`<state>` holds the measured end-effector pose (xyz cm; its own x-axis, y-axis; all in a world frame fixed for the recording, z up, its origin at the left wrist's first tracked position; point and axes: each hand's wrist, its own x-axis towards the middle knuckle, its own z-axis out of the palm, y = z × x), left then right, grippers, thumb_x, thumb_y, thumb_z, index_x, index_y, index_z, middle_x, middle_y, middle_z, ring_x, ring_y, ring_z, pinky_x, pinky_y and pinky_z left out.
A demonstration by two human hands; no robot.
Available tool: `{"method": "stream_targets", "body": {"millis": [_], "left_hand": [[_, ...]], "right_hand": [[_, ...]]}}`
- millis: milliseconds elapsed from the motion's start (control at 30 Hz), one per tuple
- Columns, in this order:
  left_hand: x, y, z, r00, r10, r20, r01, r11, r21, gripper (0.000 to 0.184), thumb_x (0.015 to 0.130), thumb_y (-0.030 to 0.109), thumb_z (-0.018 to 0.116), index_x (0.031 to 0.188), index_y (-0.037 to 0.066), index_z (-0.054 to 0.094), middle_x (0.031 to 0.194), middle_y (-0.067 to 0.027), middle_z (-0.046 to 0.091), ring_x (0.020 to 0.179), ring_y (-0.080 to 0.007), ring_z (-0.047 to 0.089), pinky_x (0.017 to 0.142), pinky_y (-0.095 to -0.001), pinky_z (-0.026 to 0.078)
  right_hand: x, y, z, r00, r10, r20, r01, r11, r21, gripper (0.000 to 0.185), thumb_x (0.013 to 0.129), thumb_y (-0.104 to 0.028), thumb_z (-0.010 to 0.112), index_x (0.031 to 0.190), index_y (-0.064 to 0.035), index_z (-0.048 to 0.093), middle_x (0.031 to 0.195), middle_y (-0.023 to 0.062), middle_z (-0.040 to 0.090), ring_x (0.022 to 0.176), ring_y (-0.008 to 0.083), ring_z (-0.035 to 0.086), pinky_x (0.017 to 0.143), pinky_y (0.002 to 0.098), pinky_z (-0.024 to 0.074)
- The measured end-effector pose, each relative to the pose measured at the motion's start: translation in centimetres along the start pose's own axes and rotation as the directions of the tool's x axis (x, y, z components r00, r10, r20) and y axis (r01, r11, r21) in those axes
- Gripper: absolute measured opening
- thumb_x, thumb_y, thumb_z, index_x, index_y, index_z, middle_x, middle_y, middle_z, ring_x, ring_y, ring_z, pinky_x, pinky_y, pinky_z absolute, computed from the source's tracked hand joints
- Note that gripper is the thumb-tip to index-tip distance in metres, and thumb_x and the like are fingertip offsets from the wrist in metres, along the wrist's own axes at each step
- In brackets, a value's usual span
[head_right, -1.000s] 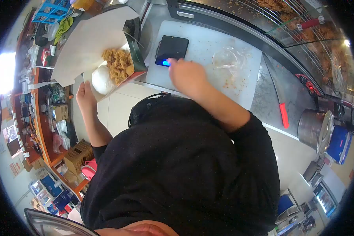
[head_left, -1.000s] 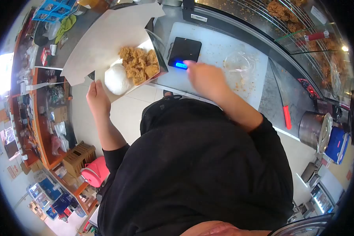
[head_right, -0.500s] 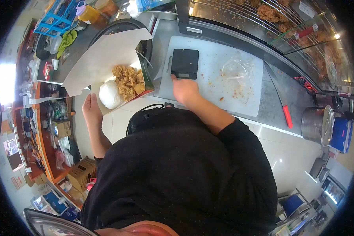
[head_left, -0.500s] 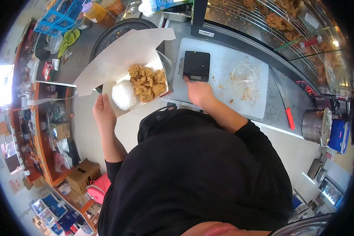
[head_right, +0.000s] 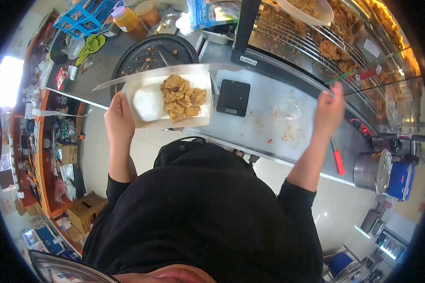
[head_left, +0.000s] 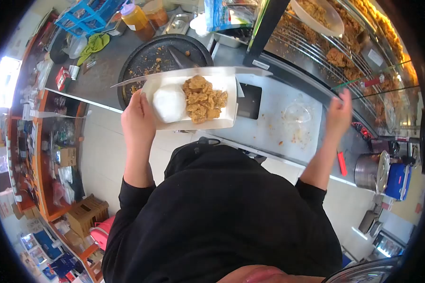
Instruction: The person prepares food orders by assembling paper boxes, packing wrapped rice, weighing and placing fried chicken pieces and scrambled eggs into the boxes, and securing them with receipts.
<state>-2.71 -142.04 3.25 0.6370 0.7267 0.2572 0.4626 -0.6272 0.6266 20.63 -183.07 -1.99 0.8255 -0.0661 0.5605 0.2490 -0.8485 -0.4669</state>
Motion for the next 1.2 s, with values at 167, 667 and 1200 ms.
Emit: {"method": "stream_targets", "body": {"millis": [167,667,1200], "left_hand": [[-0.7,1.7,1.6,0.995,0.037,0.097,-0.034,0.999,-0.031,0.025,0.094,0.017,0.046,0.104,0.0,0.06,0.079,-0.0266,0.061,0.078,-0.0421,0.061,0.066,-0.0432,0.047],[-8.9,2.2,4.3,0.96,-0.242,0.139,0.248,0.968,-0.033,0.025,0.094,0.017,0.045,0.097,-0.004,0.059,0.084,-0.0268,0.061,0.082,-0.0404,0.061,0.071,-0.0419,0.046],[-13.4,-10.8,-6.5,0.789,-0.519,-0.328,0.529,0.846,-0.067,0.039,0.095,0.022,0.048,0.114,-0.012,0.055,0.107,-0.0287,0.062,0.103,-0.0335,0.061,0.091,-0.037,0.043]], "right_hand": [[3.5,4.9,-2.9,0.994,0.045,-0.103,-0.046,0.999,-0.007,0.039,0.088,-0.02,0.056,0.125,-0.0089,0.056,0.111,0.0107,0.062,0.09,0.0223,0.06,0.081,0.0331,0.0476],[10.9,5.7,-0.2,0.924,0.149,-0.351,-0.008,0.928,0.373,0.046,0.081,-0.007,0.062,0.122,0.0012,0.045,0.109,0.0163,0.051,0.103,0.0291,0.051,0.092,0.0391,0.0392],[6.6,-7.9,4.4,0.991,-0.129,0.045,0.087,0.849,0.52,0.057,0.085,-0.011,0.062,0.137,-0.0023,0.039,0.125,0.0152,0.048,0.115,0.026,0.053,0.094,0.0369,0.0412]]}}
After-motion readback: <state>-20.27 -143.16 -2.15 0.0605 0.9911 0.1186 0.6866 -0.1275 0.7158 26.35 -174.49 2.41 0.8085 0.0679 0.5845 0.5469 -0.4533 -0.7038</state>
